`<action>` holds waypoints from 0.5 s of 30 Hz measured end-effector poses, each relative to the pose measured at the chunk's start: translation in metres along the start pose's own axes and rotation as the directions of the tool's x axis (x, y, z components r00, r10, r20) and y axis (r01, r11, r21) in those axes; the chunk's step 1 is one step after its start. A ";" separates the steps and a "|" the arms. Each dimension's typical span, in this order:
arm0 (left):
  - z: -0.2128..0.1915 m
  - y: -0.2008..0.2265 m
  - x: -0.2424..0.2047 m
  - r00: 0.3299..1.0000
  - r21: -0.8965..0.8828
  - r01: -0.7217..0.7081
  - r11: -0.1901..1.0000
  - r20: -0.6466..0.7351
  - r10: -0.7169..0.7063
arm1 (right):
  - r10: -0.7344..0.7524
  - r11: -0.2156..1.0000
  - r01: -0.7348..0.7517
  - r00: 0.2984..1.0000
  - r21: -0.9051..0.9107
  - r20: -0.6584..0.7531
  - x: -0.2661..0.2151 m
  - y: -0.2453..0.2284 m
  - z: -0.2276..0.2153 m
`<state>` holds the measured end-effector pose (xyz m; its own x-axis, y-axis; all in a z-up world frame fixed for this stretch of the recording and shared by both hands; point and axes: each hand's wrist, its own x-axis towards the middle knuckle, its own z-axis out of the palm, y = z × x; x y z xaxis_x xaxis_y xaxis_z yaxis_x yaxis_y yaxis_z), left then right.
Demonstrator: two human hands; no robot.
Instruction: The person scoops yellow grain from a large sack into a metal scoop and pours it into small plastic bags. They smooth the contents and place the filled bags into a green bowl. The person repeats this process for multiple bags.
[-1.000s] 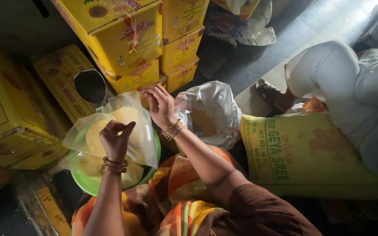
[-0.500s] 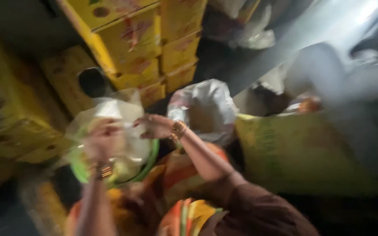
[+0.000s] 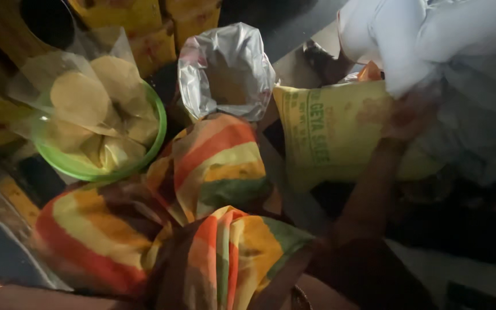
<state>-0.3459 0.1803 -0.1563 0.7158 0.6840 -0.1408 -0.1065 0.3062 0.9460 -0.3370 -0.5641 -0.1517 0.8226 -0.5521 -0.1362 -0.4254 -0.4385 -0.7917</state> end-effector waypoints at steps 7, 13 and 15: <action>-0.028 0.035 -0.023 0.988 -0.210 0.012 0.978 -0.149 -0.044 | 0.003 0.419 -0.217 0.971 0.882 0.238 0.015 0.021 0.095; -0.068 0.021 -0.030 0.948 -0.346 0.073 0.935 -0.267 -0.172 | -0.153 0.118 -0.392 0.901 0.912 0.407 0.020 -0.042 0.131; -0.070 0.000 -0.020 0.942 -0.376 0.075 0.924 -0.277 -0.189 | -0.133 0.104 -0.438 0.883 0.893 0.449 0.025 -0.062 0.131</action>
